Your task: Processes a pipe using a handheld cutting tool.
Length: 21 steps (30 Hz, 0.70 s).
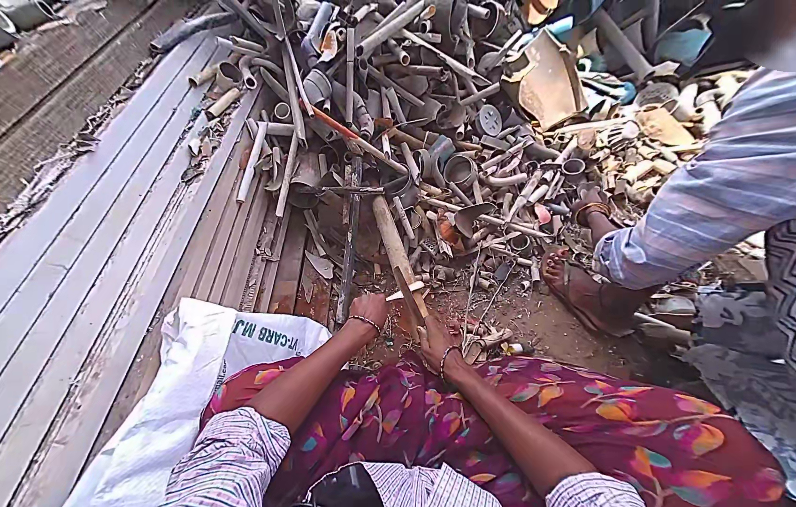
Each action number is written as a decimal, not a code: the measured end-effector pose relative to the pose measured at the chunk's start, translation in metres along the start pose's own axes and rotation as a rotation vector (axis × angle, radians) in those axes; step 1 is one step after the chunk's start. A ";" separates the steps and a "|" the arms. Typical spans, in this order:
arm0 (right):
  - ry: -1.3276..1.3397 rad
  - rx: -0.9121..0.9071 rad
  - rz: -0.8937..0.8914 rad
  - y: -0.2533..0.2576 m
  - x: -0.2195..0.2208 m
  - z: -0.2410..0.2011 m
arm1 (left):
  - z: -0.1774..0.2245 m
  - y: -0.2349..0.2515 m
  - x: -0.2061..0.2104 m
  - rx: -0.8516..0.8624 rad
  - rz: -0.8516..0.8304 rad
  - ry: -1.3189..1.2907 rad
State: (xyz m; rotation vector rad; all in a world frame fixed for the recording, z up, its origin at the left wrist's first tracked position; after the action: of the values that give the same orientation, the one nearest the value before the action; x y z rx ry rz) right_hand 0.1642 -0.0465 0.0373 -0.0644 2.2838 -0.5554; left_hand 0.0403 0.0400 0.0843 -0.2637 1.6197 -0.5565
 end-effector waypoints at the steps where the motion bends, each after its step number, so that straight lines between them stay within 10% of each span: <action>1: -0.006 0.011 0.000 0.002 -0.001 0.002 | 0.000 0.000 0.000 -0.002 -0.004 -0.004; 21: 0.048 0.089 0.007 0.007 -0.006 0.008 | -0.003 0.003 0.001 -0.035 -0.038 -0.053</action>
State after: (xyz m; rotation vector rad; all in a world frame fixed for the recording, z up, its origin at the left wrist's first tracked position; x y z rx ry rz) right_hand 0.1753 -0.0419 0.0335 0.0003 2.3016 -0.6609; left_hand 0.0375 0.0424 0.0819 -0.3334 1.5774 -0.5460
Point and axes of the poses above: each hand's wrist, its own y-axis towards the middle knuckle, its own x-axis out of the palm, z = x × y, the point moved 3 cm from there along y, towards the middle knuckle, and after that the axes turned 13 degrees about z, right-handed, at the moved point
